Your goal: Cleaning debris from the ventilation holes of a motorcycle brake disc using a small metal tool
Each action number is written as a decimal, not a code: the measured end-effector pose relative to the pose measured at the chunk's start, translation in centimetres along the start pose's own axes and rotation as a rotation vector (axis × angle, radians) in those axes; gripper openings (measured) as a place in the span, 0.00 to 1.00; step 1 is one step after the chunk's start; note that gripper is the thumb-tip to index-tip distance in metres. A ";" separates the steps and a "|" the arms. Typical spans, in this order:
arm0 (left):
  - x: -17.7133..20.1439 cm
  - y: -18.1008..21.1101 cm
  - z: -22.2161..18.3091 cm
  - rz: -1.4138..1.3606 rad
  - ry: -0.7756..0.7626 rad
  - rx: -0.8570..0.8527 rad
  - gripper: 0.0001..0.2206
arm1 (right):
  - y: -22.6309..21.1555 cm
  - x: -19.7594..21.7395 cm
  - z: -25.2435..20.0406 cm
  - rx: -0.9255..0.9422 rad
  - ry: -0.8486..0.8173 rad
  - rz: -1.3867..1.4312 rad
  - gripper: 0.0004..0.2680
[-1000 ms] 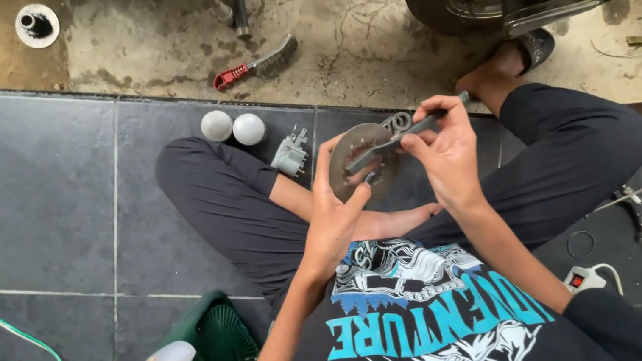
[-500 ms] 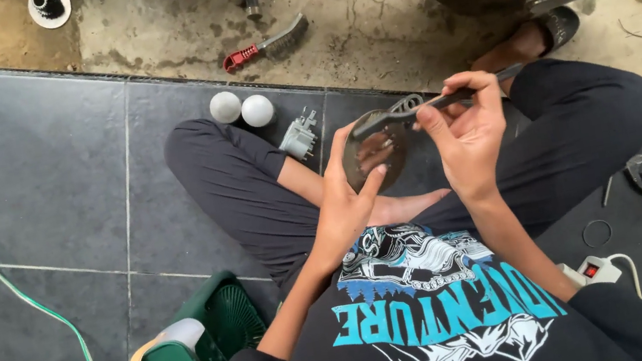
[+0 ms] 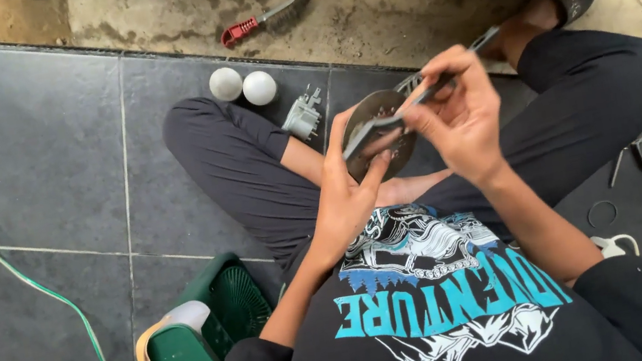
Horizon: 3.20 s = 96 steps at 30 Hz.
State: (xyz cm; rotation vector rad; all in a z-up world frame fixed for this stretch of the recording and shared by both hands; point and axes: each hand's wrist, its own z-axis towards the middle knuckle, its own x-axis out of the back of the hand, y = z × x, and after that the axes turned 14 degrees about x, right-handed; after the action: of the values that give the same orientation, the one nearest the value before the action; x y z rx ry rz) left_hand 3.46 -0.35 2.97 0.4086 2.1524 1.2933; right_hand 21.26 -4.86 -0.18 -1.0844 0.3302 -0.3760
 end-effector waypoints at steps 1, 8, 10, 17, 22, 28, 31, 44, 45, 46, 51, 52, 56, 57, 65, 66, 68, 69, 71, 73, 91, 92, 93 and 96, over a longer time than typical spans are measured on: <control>0.1 -0.3 0.0 0.000 -0.024 -0.010 0.24 | 0.1 0.4 0.5 0.023 -0.014 -0.045 0.15; 0.0 -0.5 0.3 -0.050 -0.047 -0.028 0.24 | -0.7 -0.3 -0.3 0.000 -0.047 -0.003 0.13; 0.2 -0.5 0.3 -0.045 -0.056 -0.034 0.24 | -0.1 0.9 0.7 0.035 -0.050 -0.075 0.12; 0.2 -0.5 0.7 0.033 -0.051 -0.038 0.25 | -0.2 -0.8 -0.3 0.025 -0.077 0.044 0.09; 0.1 0.4 0.6 0.072 -0.037 -0.049 0.24 | -0.6 0.7 1.7 0.033 -0.078 -0.110 0.10; 0.5 0.3 0.9 0.103 -0.018 -0.022 0.24 | 0.6 0.4 1.0 0.016 -0.070 -0.025 0.09; 0.2 0.6 0.7 0.098 -0.001 -0.023 0.23 | -0.2 1.0 2.1 0.043 -0.077 -0.103 0.09; 1.1 -0.1 0.7 0.150 0.021 -0.024 0.19 | 0.6 -0.7 -0.2 -0.032 -0.072 0.054 0.10; 0.9 0.3 0.6 0.150 0.020 -0.023 0.19 | 0.2 -0.6 0.4 -0.032 -0.071 0.053 0.10; 0.7 0.6 0.4 0.151 0.026 -0.031 0.19 | -0.2 -0.4 1.0 -0.017 -0.061 -0.026 0.09; 0.5 0.4 0.3 0.121 0.043 -0.025 0.19 | -0.1 -0.8 0.1 -0.001 -0.054 -0.098 0.10; 0.7 0.2 0.3 0.143 0.042 -0.027 0.19 | 0.3 -0.9 -0.4 -0.008 -0.065 -0.059 0.10; 0.3 0.8 -0.1 0.188 0.049 -0.039 0.18 | -0.3 -0.1 1.1 0.030 -0.030 -0.173 0.09; 0.2 0.7 -0.2 0.187 0.053 -0.039 0.18 | -0.4 -0.1 0.9 0.029 -0.034 -0.171 0.09; 1.1 1.3 0.4 0.169 0.069 -0.032 0.17 | 0.7 -1.6 0.0 -0.040 -0.034 0.019 0.10; 1.1 1.4 0.5 0.168 0.068 -0.042 0.17 | 1.1 -1.2 0.3 -0.031 -0.038 0.017 0.10; 1.1 1.5 0.5 0.151 0.080 -0.033 0.17 | 1.7 -0.5 0.8 -0.034 0.007 0.018 0.09; 1.2 1.8 0.5 0.154 0.077 -0.039 0.17 | 1.6 -1.1 0.6 -0.027 0.008 0.018 0.09; 1.3 2.2 0.4 0.192 0.084 -0.011 0.16 | 1.6 -2.1 -0.2 -0.029 -0.044 0.058 0.11; 1.3 2.0 0.7 0.174 0.068 0.000 0.17 | 1.4 -1.9 0.5 -0.031 -0.044 0.036 0.10; 2.0 2.1 1.0 0.151 0.067 0.000 0.18 | 3.1 -1.9 -0.4 -0.028 -0.076 0.020 0.13; 2.2 1.9 1.0 0.146 0.066 0.006 0.18 | 3.6 -1.9 -0.9 -0.037 -0.081 0.072 0.13; 2.0 2.0 0.9 0.149 0.061 0.011 0.18 | 2.8 -1.8 -0.2 -0.039 -0.074 0.070 0.13; 1.8 2.3 0.8 0.155 0.058 0.007 0.19 | 1.1 -2.0 1.8 -0.016 -0.023 0.038 0.12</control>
State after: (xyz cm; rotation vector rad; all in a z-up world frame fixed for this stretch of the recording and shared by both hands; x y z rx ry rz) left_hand 2.47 2.29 4.15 0.5569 2.2102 1.3984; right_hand 20.44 -2.12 -0.24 -1.0958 0.3340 -0.3271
